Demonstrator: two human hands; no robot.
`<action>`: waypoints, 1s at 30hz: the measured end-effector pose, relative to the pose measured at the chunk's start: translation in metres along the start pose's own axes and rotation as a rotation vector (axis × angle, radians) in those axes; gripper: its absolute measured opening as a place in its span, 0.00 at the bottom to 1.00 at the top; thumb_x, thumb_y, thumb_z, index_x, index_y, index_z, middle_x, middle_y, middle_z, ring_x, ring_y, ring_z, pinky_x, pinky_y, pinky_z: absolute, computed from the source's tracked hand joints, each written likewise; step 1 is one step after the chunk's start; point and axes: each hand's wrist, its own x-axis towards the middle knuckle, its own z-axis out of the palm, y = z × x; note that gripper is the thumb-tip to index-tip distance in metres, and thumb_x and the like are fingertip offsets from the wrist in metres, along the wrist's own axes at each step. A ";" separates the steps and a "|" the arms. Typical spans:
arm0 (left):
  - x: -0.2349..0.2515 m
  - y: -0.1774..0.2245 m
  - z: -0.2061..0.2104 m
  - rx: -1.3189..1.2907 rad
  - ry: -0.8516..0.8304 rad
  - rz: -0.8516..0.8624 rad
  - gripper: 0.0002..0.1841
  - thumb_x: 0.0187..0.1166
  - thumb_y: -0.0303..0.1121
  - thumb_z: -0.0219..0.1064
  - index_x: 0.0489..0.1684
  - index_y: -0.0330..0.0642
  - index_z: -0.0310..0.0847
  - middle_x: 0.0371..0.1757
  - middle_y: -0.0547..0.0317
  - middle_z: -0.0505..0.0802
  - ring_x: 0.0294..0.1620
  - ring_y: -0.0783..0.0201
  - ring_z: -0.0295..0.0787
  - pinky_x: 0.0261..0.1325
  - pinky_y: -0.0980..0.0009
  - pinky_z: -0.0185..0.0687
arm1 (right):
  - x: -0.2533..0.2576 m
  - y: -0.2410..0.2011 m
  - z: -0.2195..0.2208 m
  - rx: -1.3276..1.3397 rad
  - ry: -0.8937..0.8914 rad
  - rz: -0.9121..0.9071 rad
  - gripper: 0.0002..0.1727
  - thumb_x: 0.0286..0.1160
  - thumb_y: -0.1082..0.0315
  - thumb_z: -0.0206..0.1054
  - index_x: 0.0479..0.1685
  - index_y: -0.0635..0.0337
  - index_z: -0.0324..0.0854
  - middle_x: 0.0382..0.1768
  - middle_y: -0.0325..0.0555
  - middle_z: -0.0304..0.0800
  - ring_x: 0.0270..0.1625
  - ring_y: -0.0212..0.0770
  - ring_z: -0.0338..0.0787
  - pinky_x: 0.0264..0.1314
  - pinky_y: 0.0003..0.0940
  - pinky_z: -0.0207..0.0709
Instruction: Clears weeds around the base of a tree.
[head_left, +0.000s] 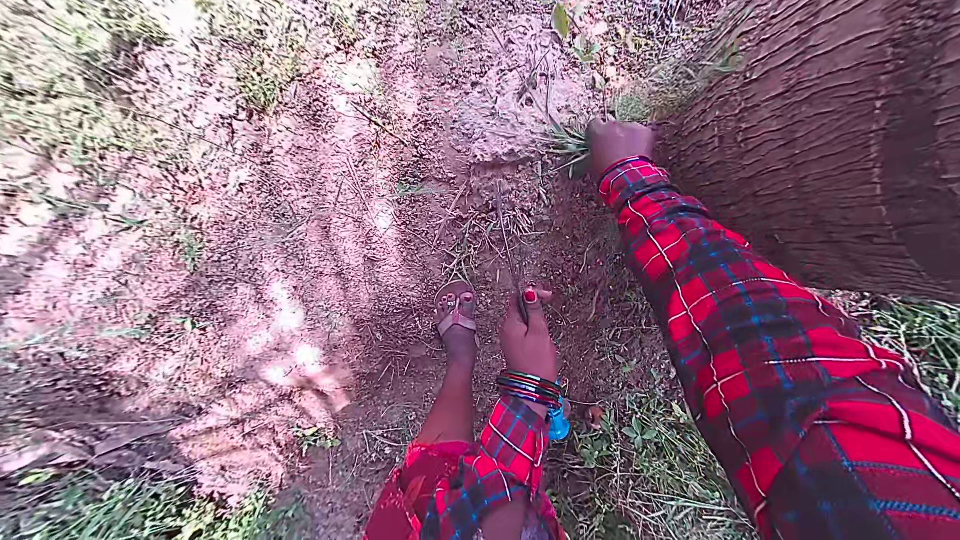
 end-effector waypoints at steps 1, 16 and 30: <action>-0.001 0.000 0.000 -0.006 0.003 -0.003 0.17 0.95 0.36 0.49 0.49 0.40 0.85 0.17 0.72 0.69 0.16 0.78 0.65 0.25 0.79 0.64 | -0.007 0.000 0.005 0.008 0.003 -0.030 0.20 0.74 0.77 0.64 0.67 0.66 0.78 0.57 0.73 0.88 0.63 0.76 0.87 0.54 0.76 0.75; -0.003 0.000 -0.002 0.005 -0.027 0.020 0.17 0.95 0.35 0.48 0.50 0.39 0.86 0.19 0.71 0.71 0.18 0.76 0.65 0.27 0.77 0.65 | -0.023 -0.014 0.006 0.134 0.102 -0.011 0.30 0.67 0.83 0.66 0.74 0.69 0.73 0.79 0.66 0.72 0.58 0.71 0.90 0.50 0.70 0.82; 0.001 0.005 -0.011 0.010 -0.023 -0.023 0.17 0.95 0.36 0.49 0.52 0.42 0.87 0.18 0.70 0.71 0.18 0.75 0.66 0.27 0.76 0.66 | 0.046 0.008 -0.015 0.025 -0.044 0.406 0.24 0.77 0.62 0.64 0.61 0.76 0.82 0.68 0.71 0.84 0.74 0.68 0.82 0.67 0.71 0.74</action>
